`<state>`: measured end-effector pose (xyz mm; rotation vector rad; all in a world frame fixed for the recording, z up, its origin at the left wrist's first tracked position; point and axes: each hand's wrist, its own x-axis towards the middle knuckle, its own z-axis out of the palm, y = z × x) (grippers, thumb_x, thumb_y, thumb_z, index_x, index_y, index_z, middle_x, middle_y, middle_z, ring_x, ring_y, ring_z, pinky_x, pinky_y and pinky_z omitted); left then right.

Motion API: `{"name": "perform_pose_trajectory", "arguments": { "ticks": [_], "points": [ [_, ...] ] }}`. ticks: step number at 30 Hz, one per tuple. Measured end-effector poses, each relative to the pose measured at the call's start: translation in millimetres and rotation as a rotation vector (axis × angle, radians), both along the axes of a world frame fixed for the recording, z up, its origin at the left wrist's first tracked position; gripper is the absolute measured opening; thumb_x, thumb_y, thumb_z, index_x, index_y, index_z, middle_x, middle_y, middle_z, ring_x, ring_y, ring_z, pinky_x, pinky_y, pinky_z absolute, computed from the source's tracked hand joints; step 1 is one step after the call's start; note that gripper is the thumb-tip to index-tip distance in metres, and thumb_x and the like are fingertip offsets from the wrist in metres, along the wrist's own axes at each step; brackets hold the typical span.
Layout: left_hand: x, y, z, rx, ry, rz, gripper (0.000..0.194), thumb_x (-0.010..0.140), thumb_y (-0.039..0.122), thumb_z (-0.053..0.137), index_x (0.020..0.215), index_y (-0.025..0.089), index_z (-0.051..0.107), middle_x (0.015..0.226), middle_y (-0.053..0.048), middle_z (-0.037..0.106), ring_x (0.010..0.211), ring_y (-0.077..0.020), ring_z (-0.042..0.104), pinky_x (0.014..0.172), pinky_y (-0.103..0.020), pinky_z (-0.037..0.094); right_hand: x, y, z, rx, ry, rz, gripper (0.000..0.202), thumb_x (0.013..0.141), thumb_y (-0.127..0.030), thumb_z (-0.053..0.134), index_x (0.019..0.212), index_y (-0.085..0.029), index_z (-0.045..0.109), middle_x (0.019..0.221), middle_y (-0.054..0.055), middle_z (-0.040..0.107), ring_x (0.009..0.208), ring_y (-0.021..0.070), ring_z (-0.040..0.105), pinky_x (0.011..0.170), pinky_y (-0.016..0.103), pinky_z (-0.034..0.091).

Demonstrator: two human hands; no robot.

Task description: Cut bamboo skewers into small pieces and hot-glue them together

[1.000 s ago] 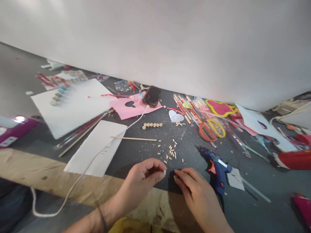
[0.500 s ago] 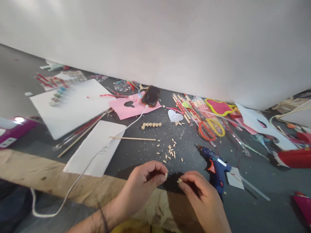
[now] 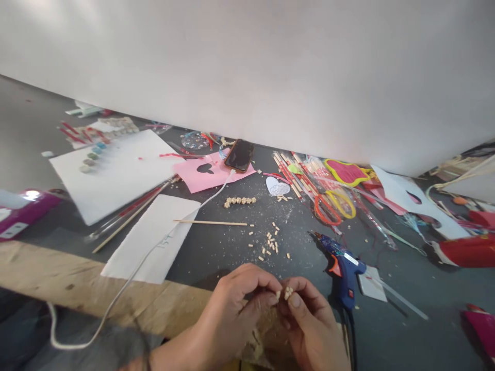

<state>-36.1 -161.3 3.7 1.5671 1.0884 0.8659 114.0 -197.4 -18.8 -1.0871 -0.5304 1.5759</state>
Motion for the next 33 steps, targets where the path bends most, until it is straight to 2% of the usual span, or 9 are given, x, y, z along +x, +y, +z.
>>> {"name": "perform_pose_trajectory", "arguments": {
  "ticks": [6, 11, 14, 17, 21, 24, 29, 33],
  "points": [
    [-3, 0, -0.1, -0.047, 0.006, 0.029, 0.012, 0.078, 0.012, 0.054, 0.077, 0.019, 0.064, 0.073, 0.002, 0.063, 0.067, -0.0097, 0.056, 0.063, -0.017, 0.042, 11, -1, -3.9, 0.083, -0.309, 0.019, 0.007, 0.079, -0.029, 0.066, 0.081, -0.023, 0.064, 0.076, -0.002, 0.063, 0.064, 0.0084, 0.054, 0.059, 0.017, 0.044],
    [-3, 0, -2.6, -0.067, 0.012, 0.034, 0.011, 0.079, 0.014, 0.054, 0.078, 0.019, 0.064, 0.073, 0.002, 0.063, 0.066, -0.0100, 0.055, 0.064, -0.018, 0.043, 14, -1, 3.1, 0.144, -0.696, -0.004, 0.009, 0.077, -0.029, 0.067, 0.084, -0.025, 0.065, 0.079, -0.001, 0.066, 0.070, 0.0119, 0.060, 0.064, 0.018, 0.049],
    [-3, 0, -4.2, -0.069, 0.017, 0.033, 0.010, 0.079, 0.015, 0.054, 0.078, 0.019, 0.063, 0.074, 0.001, 0.063, 0.067, -0.0104, 0.056, 0.064, -0.019, 0.043, 15, -2, 7.7, 0.184, -0.806, -0.038, 0.012, 0.075, -0.029, 0.068, 0.087, -0.025, 0.065, 0.083, 0.001, 0.068, 0.076, 0.0145, 0.063, 0.068, 0.020, 0.050],
    [-4, 0, -3.9, -0.066, 0.024, 0.024, 0.010, 0.079, 0.015, 0.054, 0.079, 0.019, 0.063, 0.074, 0.001, 0.064, 0.067, -0.0107, 0.056, 0.064, -0.019, 0.043, 15, -3, 8.3, 0.142, -0.713, -0.055, 0.013, 0.075, -0.029, 0.069, 0.087, -0.024, 0.066, 0.083, 0.001, 0.067, 0.072, 0.0139, 0.062, 0.066, 0.021, 0.050],
    [-3, 1, -1.6, -0.028, 0.026, 0.028, 0.010, 0.080, 0.015, 0.054, 0.079, 0.019, 0.064, 0.074, 0.001, 0.064, 0.067, -0.0109, 0.056, 0.064, -0.020, 0.044, 11, -3, 6.4, 0.089, -0.323, -0.003, 0.009, 0.075, -0.031, 0.069, 0.077, -0.023, 0.067, 0.071, -0.001, 0.063, 0.060, 0.0100, 0.055, 0.055, 0.019, 0.045],
    [-2, 1, 0.2, 0.019, 0.020, 0.024, 0.011, 0.080, 0.013, 0.055, 0.078, 0.019, 0.064, 0.072, 0.001, 0.064, 0.066, -0.0108, 0.056, 0.063, -0.019, 0.044, 4, -1, 6.7, 0.031, -0.083, 0.009, 0.010, 0.070, -0.029, 0.074, 0.072, -0.021, 0.068, 0.067, -0.001, 0.062, 0.056, 0.0084, 0.052, 0.051, 0.017, 0.042],
    [-1, 0, 2.2, 0.058, 0.019, 0.018, 0.013, 0.080, 0.011, 0.054, 0.077, 0.018, 0.064, 0.071, 0.000, 0.064, 0.066, -0.0107, 0.058, 0.063, -0.019, 0.044, -3, 1, 8.5, -0.015, 0.084, 0.012, 0.010, 0.068, -0.026, 0.076, 0.071, -0.020, 0.069, 0.064, -0.002, 0.061, 0.052, 0.0061, 0.050, 0.048, 0.015, 0.039],
    [-2, -1, 1.5, 0.164, 0.018, -0.001, 0.014, 0.082, 0.010, 0.052, 0.077, 0.018, 0.063, 0.071, 0.000, 0.064, 0.068, -0.0111, 0.058, 0.064, -0.019, 0.045, -4, 0, 5.9, -0.034, 0.165, 0.021, 0.011, 0.068, -0.027, 0.076, 0.071, -0.020, 0.068, 0.064, -0.002, 0.060, 0.052, 0.0062, 0.050, 0.046, 0.015, 0.037]
  ]
}}
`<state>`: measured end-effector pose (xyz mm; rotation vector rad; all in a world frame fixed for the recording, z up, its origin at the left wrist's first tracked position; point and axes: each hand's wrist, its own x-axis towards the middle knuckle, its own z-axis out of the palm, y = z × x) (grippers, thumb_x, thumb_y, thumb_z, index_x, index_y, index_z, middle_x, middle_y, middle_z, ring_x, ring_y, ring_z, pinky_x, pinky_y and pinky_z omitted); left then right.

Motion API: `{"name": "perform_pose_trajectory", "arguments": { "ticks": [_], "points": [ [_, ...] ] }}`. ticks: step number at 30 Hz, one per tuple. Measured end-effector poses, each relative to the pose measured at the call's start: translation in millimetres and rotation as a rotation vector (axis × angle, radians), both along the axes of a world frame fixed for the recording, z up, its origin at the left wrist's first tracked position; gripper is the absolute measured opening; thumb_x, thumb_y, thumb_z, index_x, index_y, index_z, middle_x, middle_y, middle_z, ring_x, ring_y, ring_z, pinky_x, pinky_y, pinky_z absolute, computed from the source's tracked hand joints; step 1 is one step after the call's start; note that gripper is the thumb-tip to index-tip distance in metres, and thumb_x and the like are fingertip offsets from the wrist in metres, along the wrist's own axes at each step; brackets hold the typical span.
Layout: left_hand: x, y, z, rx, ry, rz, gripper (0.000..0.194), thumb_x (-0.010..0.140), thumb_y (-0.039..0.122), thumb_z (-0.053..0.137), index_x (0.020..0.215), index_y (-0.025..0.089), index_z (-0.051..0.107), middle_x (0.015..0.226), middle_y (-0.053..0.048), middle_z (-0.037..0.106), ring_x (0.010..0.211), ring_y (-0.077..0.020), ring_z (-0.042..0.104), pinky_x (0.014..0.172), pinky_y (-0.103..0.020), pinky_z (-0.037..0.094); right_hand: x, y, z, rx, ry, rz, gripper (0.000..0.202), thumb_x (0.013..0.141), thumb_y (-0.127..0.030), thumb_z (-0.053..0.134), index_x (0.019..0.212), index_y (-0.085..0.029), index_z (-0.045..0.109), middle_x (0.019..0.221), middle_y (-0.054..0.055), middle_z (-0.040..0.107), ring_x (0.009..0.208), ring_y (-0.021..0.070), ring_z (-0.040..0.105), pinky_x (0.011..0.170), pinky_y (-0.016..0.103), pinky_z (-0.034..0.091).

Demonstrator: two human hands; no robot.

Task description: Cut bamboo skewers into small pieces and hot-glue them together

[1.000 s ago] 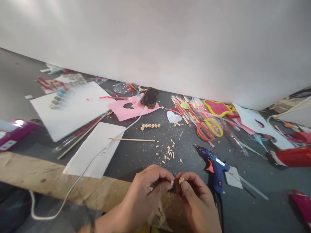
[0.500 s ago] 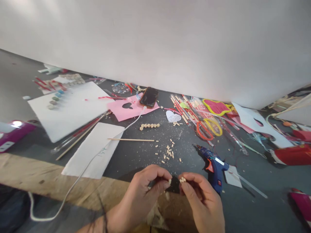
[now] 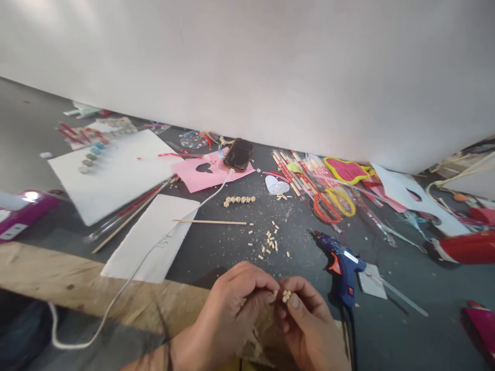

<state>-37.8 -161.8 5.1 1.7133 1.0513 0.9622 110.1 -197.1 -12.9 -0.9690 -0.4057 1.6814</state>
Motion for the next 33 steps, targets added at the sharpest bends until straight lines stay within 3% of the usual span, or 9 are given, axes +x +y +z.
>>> {"name": "perform_pose_trajectory", "arguments": {
  "ticks": [7, 12, 21, 29, 33],
  "points": [
    [0.0, -0.4, -3.6, 0.260, -0.002, -0.023, 0.016, 0.083, 0.007, 0.051, 0.085, 0.019, 0.062, 0.074, -0.001, 0.066, 0.069, -0.0114, 0.057, 0.068, -0.021, 0.046, -4.2, -0.5, -4.7, -0.068, 0.038, 0.048, 0.016, 0.067, -0.031, 0.077, 0.070, -0.018, 0.067, 0.052, -0.004, 0.051, 0.045, 0.0049, 0.043, 0.042, 0.015, 0.032],
    [-0.5, 0.4, -4.9, 0.322, 0.019, -0.036, 0.018, 0.082, 0.004, 0.050, 0.085, 0.018, 0.061, 0.074, -0.002, 0.065, 0.069, -0.0117, 0.056, 0.067, -0.022, 0.046, -7.6, -0.3, -1.6, -0.068, 0.044, 0.041, 0.016, 0.067, -0.030, 0.077, 0.069, -0.017, 0.067, 0.053, -0.004, 0.052, 0.045, 0.0041, 0.043, 0.043, 0.014, 0.031],
    [-1.1, -0.6, -6.2, 0.332, 0.041, -0.033, 0.019, 0.082, 0.004, 0.049, 0.086, 0.018, 0.060, 0.076, -0.002, 0.065, 0.070, -0.0126, 0.057, 0.068, -0.024, 0.046, -6.9, -4.9, -2.3, 0.008, -0.188, -0.055, 0.015, 0.069, -0.030, 0.075, 0.076, -0.021, 0.066, 0.063, -0.003, 0.058, 0.054, 0.0070, 0.049, 0.051, 0.017, 0.039],
    [-2.9, 0.1, -7.6, 0.365, 0.074, -0.062, 0.021, 0.084, 0.007, 0.047, 0.088, 0.020, 0.062, 0.078, -0.003, 0.066, 0.069, -0.0134, 0.057, 0.068, -0.025, 0.047, -2.2, -7.0, 2.4, 0.067, -0.482, 0.026, 0.018, 0.072, -0.032, 0.073, 0.084, -0.022, 0.065, 0.065, -0.003, 0.057, 0.059, 0.0101, 0.051, 0.055, 0.019, 0.042],
    [-2.1, -1.4, -6.3, 0.179, 0.024, -0.022, 0.017, 0.082, 0.009, 0.050, 0.084, 0.020, 0.063, 0.075, -0.002, 0.066, 0.069, -0.0132, 0.058, 0.067, -0.024, 0.046, -1.7, -7.3, 4.3, 0.108, -0.599, -0.001, 0.016, 0.072, -0.034, 0.072, 0.083, -0.024, 0.065, 0.068, -0.001, 0.060, 0.062, 0.0127, 0.054, 0.057, 0.020, 0.044]
  ]
}}
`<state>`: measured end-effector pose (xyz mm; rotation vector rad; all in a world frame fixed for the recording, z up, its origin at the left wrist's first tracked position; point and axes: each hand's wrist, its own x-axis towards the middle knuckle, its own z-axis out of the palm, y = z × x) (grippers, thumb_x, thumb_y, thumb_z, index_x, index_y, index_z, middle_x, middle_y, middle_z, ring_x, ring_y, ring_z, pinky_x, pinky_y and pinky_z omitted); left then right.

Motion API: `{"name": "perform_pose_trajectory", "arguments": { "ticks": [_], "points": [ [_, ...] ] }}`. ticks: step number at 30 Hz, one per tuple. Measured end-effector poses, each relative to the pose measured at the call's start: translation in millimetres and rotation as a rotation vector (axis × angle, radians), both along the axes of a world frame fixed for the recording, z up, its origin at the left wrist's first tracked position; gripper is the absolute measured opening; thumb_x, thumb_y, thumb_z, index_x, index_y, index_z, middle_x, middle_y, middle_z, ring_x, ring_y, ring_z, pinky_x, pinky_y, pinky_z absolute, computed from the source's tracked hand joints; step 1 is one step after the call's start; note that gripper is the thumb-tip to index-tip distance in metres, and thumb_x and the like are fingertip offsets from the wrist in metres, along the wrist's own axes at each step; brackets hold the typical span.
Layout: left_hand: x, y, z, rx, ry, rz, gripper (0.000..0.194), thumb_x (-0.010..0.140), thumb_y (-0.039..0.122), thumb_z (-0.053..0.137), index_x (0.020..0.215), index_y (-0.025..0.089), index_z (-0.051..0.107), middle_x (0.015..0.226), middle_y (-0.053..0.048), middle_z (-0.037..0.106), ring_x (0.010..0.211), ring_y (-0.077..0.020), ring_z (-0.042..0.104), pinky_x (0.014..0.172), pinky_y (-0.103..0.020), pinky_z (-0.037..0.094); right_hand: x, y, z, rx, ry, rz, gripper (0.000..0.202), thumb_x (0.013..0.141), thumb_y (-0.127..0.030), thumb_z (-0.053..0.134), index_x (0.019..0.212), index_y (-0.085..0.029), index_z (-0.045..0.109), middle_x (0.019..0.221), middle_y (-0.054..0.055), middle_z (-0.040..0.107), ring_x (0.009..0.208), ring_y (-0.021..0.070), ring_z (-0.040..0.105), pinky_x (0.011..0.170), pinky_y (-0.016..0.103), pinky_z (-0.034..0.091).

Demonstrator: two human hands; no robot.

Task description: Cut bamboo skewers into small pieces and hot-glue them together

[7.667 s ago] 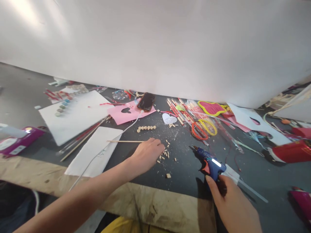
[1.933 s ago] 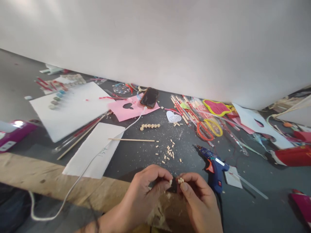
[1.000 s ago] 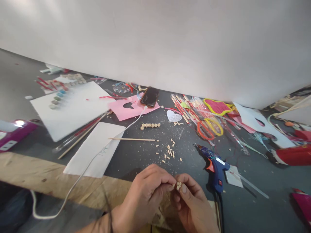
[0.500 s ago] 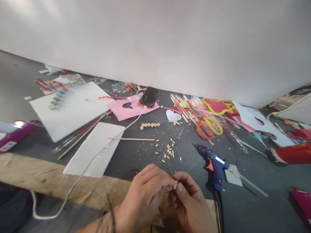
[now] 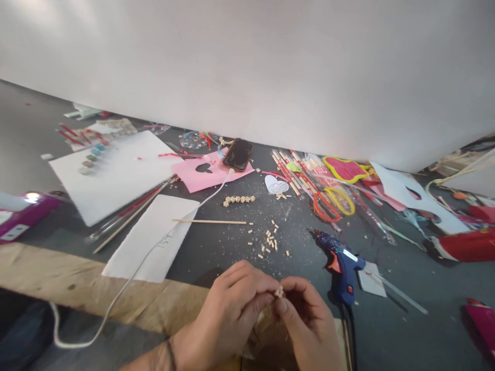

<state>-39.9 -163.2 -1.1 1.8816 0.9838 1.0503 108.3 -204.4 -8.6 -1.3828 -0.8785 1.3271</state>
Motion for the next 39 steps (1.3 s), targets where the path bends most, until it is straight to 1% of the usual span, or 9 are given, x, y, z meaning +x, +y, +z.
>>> {"name": "perform_pose_trajectory", "arguments": {
  "ticks": [2, 5, 6, 8, 16, 21, 25, 33, 39],
  "points": [
    [-0.3, -1.1, 1.0, -0.241, -0.046, 0.013, 0.012, 0.081, 0.013, 0.053, 0.082, 0.019, 0.063, 0.074, -0.001, 0.065, 0.069, -0.0127, 0.057, 0.064, -0.022, 0.045, 0.4, -0.3, 0.9, 0.049, -0.029, -0.008, 0.014, 0.073, -0.034, 0.070, 0.083, -0.026, 0.065, 0.071, 0.000, 0.062, 0.063, 0.0134, 0.056, 0.057, 0.021, 0.046],
    [-1.2, -1.3, 0.6, -0.608, -0.168, -0.034, 0.010, 0.081, 0.022, 0.056, 0.085, 0.017, 0.063, 0.073, -0.001, 0.063, 0.066, -0.0118, 0.055, 0.061, -0.020, 0.043, 0.6, 0.2, 2.8, 0.140, -0.076, -0.021, 0.010, 0.073, -0.031, 0.070, 0.081, -0.028, 0.066, 0.076, -0.001, 0.061, 0.065, 0.0131, 0.057, 0.059, 0.020, 0.047],
    [-1.4, -0.9, 0.0, -0.685, -0.214, -0.057, 0.011, 0.081, 0.025, 0.057, 0.085, 0.016, 0.063, 0.072, 0.000, 0.062, 0.066, -0.0115, 0.054, 0.060, -0.020, 0.042, 0.5, 0.6, 3.5, 0.168, -0.092, -0.021, 0.009, 0.072, -0.029, 0.071, 0.080, -0.028, 0.066, 0.078, -0.001, 0.061, 0.066, 0.0130, 0.057, 0.059, 0.019, 0.047],
    [-1.4, 0.1, -1.2, -0.769, -0.284, -0.096, 0.015, 0.079, 0.028, 0.059, 0.082, 0.015, 0.063, 0.071, 0.000, 0.061, 0.065, -0.0111, 0.052, 0.060, -0.020, 0.041, 0.0, 1.7, 4.7, 0.206, -0.115, -0.015, 0.007, 0.072, -0.027, 0.070, 0.079, -0.029, 0.067, 0.080, -0.001, 0.060, 0.068, 0.0129, 0.057, 0.060, 0.019, 0.046],
    [-0.2, 2.3, 1.7, -0.857, -0.349, -0.123, 0.020, 0.076, 0.033, 0.064, 0.075, 0.013, 0.063, 0.069, 0.000, 0.059, 0.065, -0.0109, 0.049, 0.061, -0.021, 0.038, -0.8, 1.8, 5.6, 0.266, -0.155, 0.023, 0.006, 0.075, -0.025, 0.067, 0.080, -0.029, 0.066, 0.081, -0.001, 0.059, 0.069, 0.0130, 0.056, 0.059, 0.019, 0.045],
    [-4.0, 5.5, 4.9, -0.890, -0.378, -0.206, 0.029, 0.077, 0.041, 0.062, 0.078, 0.011, 0.064, 0.066, 0.001, 0.053, 0.061, -0.0092, 0.043, 0.058, -0.020, 0.034, 1.9, 1.1, 8.3, 0.322, -0.304, 0.058, 0.007, 0.077, -0.021, 0.065, 0.081, -0.026, 0.064, 0.082, 0.001, 0.059, 0.069, 0.0138, 0.058, 0.059, 0.020, 0.047],
    [-5.7, 7.9, 5.2, -0.981, -0.426, -0.262, 0.031, 0.075, 0.042, 0.064, 0.077, 0.010, 0.063, 0.066, 0.001, 0.052, 0.061, -0.0088, 0.041, 0.058, -0.020, 0.033, 2.8, 1.7, 7.8, 0.382, -0.390, 0.114, 0.007, 0.079, -0.019, 0.061, 0.083, -0.025, 0.062, 0.081, 0.000, 0.059, 0.068, 0.0136, 0.059, 0.056, 0.020, 0.047],
    [-5.9, 5.4, 4.4, -1.020, -0.463, -0.268, 0.028, 0.076, 0.038, 0.065, 0.077, 0.011, 0.065, 0.066, 0.000, 0.053, 0.061, -0.0093, 0.042, 0.058, -0.021, 0.033, 2.9, 2.1, 3.9, 0.447, -0.380, 0.123, 0.013, 0.080, -0.016, 0.059, 0.089, -0.026, 0.059, 0.083, 0.000, 0.058, 0.072, 0.0130, 0.060, 0.060, 0.020, 0.049],
    [-4.1, 5.4, 5.1, -1.040, -0.482, -0.252, 0.034, 0.072, 0.044, 0.067, 0.074, 0.010, 0.063, 0.063, 0.001, 0.049, 0.059, -0.0094, 0.039, 0.057, -0.022, 0.031, 2.1, 3.0, 1.7, 0.472, -0.348, 0.114, 0.015, 0.080, -0.013, 0.060, 0.089, -0.025, 0.058, 0.084, 0.000, 0.057, 0.071, 0.0118, 0.059, 0.059, 0.018, 0.049]
  ]
}}
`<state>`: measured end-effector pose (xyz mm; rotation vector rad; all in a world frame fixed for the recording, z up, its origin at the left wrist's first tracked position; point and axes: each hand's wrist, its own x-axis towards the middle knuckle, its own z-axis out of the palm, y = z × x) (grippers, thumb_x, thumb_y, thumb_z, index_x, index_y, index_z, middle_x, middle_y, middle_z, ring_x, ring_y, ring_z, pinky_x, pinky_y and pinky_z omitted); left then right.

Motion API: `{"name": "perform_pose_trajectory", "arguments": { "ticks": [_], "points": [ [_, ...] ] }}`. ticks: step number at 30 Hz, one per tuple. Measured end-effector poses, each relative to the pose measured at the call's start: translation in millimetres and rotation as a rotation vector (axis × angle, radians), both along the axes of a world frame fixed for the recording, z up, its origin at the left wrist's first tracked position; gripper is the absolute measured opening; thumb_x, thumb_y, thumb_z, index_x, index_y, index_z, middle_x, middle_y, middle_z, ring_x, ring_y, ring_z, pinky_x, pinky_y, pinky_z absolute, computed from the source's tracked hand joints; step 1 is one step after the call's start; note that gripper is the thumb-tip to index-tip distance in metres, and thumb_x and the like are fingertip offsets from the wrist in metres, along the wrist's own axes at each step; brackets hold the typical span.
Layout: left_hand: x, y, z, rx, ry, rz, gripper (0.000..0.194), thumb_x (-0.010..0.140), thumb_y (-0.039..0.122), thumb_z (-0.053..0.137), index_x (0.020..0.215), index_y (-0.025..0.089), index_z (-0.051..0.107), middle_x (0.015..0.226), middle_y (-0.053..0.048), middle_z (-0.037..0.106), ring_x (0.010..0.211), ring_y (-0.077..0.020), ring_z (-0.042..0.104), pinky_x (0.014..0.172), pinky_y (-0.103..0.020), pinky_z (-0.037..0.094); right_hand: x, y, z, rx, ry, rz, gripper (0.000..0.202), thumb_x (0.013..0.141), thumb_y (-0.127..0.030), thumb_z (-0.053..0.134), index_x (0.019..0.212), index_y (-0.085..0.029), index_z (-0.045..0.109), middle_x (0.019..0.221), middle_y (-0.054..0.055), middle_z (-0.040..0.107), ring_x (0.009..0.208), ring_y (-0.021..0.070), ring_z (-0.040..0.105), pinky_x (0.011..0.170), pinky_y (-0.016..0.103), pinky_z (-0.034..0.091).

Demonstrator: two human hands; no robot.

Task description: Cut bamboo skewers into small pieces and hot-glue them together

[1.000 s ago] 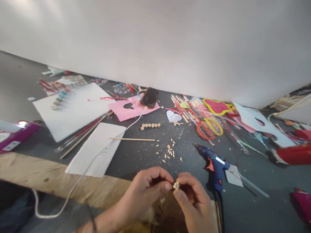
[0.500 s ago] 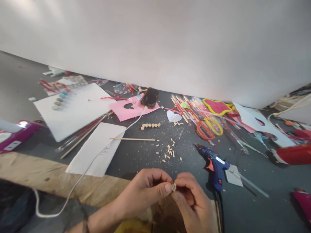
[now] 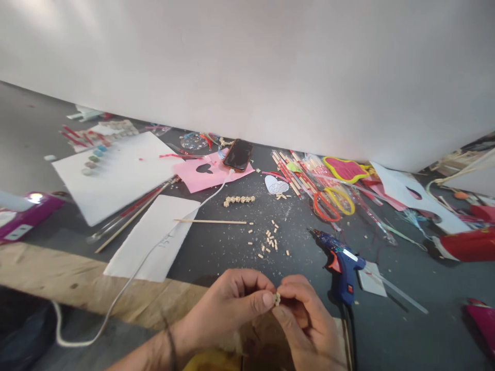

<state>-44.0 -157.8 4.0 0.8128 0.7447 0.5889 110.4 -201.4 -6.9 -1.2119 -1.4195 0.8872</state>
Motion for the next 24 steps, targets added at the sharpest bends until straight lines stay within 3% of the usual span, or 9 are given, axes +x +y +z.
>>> {"name": "perform_pose_trajectory", "arguments": {
  "ticks": [12, 16, 24],
  "points": [
    [-0.3, 0.9, -1.7, -0.010, -0.002, -0.004, 0.034, 0.069, 0.044, 0.070, 0.072, 0.011, 0.063, 0.064, 0.000, 0.052, 0.059, -0.0094, 0.041, 0.058, -0.021, 0.031, 4.6, -1.9, -1.9, 0.017, -0.112, -0.039, 0.023, 0.078, -0.016, 0.062, 0.098, -0.028, 0.060, 0.088, 0.000, 0.060, 0.072, 0.0133, 0.062, 0.059, 0.020, 0.051],
    [0.0, 0.8, -2.4, -0.033, -0.017, -0.001, 0.032, 0.069, 0.043, 0.071, 0.074, 0.011, 0.064, 0.062, 0.001, 0.052, 0.058, -0.0085, 0.041, 0.056, -0.020, 0.030, 6.8, -2.3, -5.6, 0.081, -0.167, -0.075, 0.019, 0.078, -0.017, 0.063, 0.094, -0.027, 0.063, 0.089, 0.002, 0.061, 0.071, 0.0138, 0.064, 0.063, 0.022, 0.053],
    [1.7, 0.6, -3.3, -0.050, -0.025, 0.016, 0.032, 0.067, 0.039, 0.074, 0.078, 0.010, 0.067, 0.069, -0.003, 0.061, 0.063, -0.0105, 0.049, 0.062, -0.022, 0.036, 5.9, -2.8, 0.5, 0.047, -0.155, -0.040, 0.015, 0.078, -0.016, 0.062, 0.091, -0.025, 0.063, 0.087, 0.003, 0.062, 0.074, 0.0148, 0.063, 0.061, 0.021, 0.052]
  ]
}}
